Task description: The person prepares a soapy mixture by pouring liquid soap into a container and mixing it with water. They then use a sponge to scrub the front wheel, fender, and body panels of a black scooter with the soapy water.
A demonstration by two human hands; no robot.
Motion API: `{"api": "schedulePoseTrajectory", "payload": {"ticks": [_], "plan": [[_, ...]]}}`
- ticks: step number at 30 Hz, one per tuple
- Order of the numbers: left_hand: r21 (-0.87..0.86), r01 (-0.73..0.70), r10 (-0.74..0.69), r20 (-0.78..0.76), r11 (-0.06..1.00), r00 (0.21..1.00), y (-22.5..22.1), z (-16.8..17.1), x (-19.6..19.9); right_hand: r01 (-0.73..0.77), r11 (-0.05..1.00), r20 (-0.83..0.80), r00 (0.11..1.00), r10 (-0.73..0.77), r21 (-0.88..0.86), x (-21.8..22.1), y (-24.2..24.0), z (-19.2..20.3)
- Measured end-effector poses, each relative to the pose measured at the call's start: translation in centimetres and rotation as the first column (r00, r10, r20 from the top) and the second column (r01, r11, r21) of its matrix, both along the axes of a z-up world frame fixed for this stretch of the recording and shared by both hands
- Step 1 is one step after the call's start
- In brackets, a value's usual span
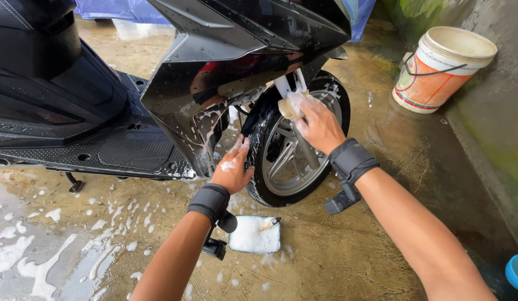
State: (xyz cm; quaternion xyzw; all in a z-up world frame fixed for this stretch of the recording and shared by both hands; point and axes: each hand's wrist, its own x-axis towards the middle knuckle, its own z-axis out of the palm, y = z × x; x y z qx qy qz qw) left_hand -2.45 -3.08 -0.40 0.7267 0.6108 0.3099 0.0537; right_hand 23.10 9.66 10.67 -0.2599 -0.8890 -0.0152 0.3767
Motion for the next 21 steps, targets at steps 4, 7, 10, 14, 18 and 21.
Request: {"api": "schedulePoseTrajectory", "payload": {"ticks": [4, 7, 10, 14, 18, 21], "plan": [[0.031, 0.003, -0.003, -0.002, 1.0, 1.0, -0.2, -0.3, 0.0, 0.026, 0.989, -0.011, 1.0, -0.025, 0.142, 1.3, 2.2, -4.9], [0.06, 0.013, -0.013, 0.003, 0.998, 1.0, -0.1, -0.3, -0.2, 0.049, 0.983, 0.019, 0.998, -0.053, 0.177, 2.8, 2.6, -8.4], [0.068, 0.015, -0.015, -0.005, 0.998, 1.0, 0.0, 0.1, -0.1, 0.049, 0.991, 0.085, 0.995, -0.06, 0.128, 4.7, 2.7, -10.9], [0.025, -0.005, 0.005, -0.017, 1.0, 1.0, -0.1, 0.2, -0.1, 0.049, 0.998, 0.151, 0.987, -0.055, 0.045, 5.1, 2.5, -10.8], [0.034, -0.018, 0.02, -0.037, 0.999, 0.999, 0.0, -0.2, 0.0, 0.042, 0.998, 0.103, 0.994, -0.037, -0.048, 2.5, 2.6, -6.3], [0.063, -0.021, 0.024, -0.035, 0.998, 0.999, -0.3, -0.2, 0.2, -0.037, 0.999, -0.038, 0.999, 0.036, -0.015, 0.7, 0.4, -3.2]]}}
